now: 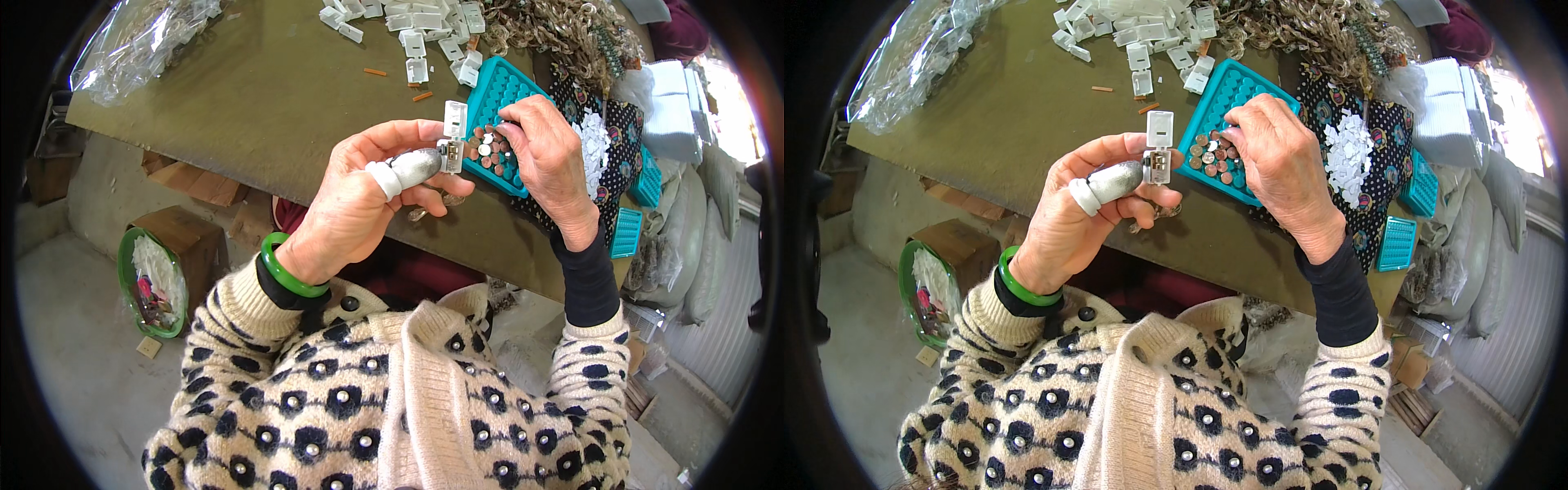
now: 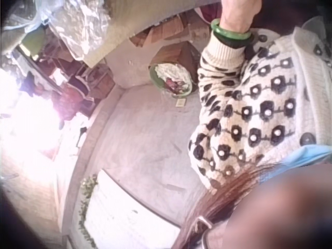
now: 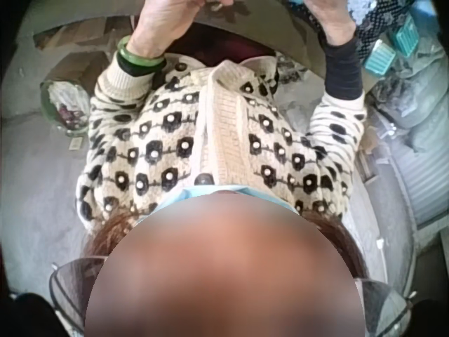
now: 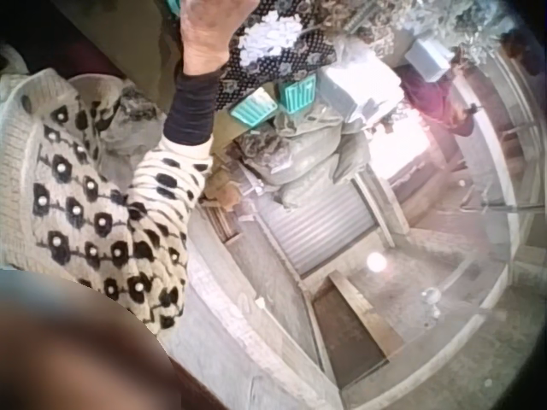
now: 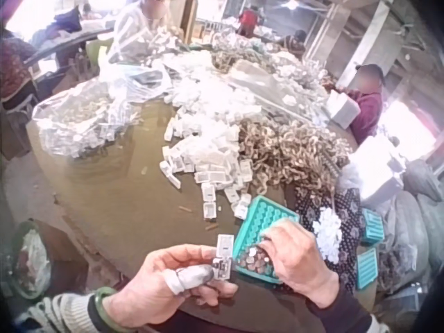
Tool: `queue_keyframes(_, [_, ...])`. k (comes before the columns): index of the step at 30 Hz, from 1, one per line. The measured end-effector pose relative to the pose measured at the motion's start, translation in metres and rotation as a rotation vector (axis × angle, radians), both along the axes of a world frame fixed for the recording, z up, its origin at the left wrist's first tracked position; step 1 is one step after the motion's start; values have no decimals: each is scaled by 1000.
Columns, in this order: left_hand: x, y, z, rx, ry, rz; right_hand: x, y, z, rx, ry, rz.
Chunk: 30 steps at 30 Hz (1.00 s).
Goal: The person repeatedly picks small white plastic housings and metal pins from a table and a blue tray, inserts the pins into the housings, and places the assembled units back on the table. The process is repeated continuously with both hands.
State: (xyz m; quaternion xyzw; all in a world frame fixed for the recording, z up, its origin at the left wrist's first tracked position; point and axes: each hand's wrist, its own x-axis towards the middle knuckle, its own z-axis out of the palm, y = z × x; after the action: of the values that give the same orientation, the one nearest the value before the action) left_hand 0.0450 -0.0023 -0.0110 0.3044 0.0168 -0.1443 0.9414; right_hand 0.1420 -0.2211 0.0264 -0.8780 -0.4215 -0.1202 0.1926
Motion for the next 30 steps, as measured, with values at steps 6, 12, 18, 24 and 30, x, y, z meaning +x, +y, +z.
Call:
queue_keyframes(6, [1,-2,-1,-30,32,-19,-9,9,5,138,78,-81])
queue_keyframes(12, [0,-7,-3,-69,67,-20,-50,27,12,401,225,-68])
queue_keyframes(18, [-5,-13,-3,-90,31,17,-61,41,1,485,-2,-40])
queue_keyframes(24, [-11,-16,-2,-66,14,21,-67,40,-4,445,-125,-24])
queue_keyframes(30, [-16,-15,0,-54,3,19,-70,35,5,387,38,45])
